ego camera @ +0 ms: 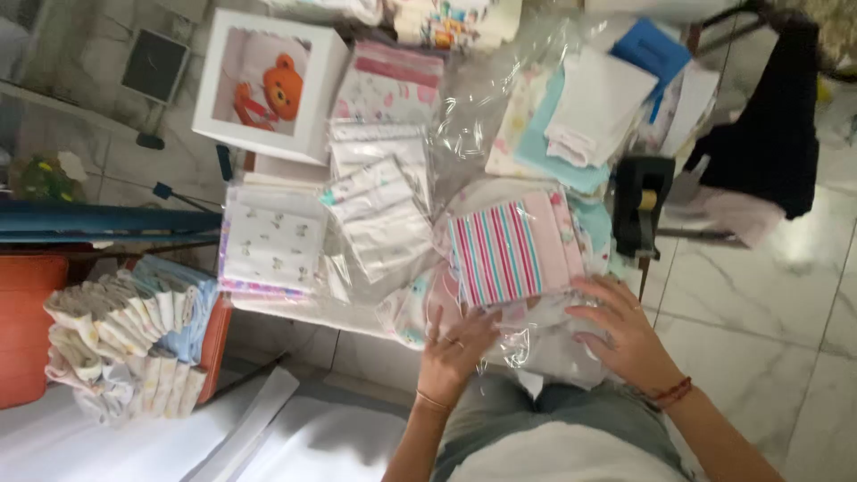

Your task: Packaging baby clothes and bibs into plastic bags and sealing them with tape

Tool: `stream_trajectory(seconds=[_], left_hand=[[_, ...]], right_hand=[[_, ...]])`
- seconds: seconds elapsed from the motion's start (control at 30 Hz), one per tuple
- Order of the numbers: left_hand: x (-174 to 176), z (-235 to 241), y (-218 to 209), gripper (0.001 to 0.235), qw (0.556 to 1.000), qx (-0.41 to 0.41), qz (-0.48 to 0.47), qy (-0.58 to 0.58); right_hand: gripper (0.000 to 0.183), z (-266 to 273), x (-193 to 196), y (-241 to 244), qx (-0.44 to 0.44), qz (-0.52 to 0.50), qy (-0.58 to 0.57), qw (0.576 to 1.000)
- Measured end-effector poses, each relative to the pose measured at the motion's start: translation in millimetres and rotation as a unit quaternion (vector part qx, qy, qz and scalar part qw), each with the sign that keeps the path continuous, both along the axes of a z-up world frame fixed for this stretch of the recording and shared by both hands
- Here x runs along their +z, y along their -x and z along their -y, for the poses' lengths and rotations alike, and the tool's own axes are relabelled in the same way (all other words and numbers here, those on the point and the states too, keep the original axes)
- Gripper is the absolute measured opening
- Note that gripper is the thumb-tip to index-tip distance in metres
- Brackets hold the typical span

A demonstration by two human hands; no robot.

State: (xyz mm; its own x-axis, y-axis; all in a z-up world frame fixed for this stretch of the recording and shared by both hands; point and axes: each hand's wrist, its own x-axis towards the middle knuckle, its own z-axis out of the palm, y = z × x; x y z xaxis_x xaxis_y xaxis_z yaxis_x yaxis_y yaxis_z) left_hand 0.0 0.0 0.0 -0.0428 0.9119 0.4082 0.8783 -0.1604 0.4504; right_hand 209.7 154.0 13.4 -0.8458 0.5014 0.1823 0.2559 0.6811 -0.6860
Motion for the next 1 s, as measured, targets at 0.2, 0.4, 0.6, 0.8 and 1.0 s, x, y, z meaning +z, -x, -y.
stream_trajectory(seconds=[0.2, 0.4, 0.6, 0.8, 1.0], left_hand=[[-11, 3, 0, 0.017, 0.974, 0.092, 0.206, 0.036], [-42, 0, -12, 0.009, 0.802, 0.321, 0.459, 0.206], [-38, -7, -24, 0.019, 0.743, 0.430, 0.433, 0.276], [-28, -3, -20, 0.029, 0.771, 0.451, 0.339, 0.294], [-28, -6, -21, 0.024, 0.811, 0.501, 0.201, 0.227]], right_hand=[[0.010, 1, 0, -9, -0.082, -0.016, 0.032, 0.996], [0.014, -8, 15, 16, -0.304, 0.121, 0.305, 0.894], [0.017, -7, 22, 24, -0.331, 0.107, 0.351, 0.869], [0.022, -10, 4, 23, -0.322, 0.107, 0.356, 0.871], [0.025, -10, 13, 32, -0.326, 0.132, 0.362, 0.864]])
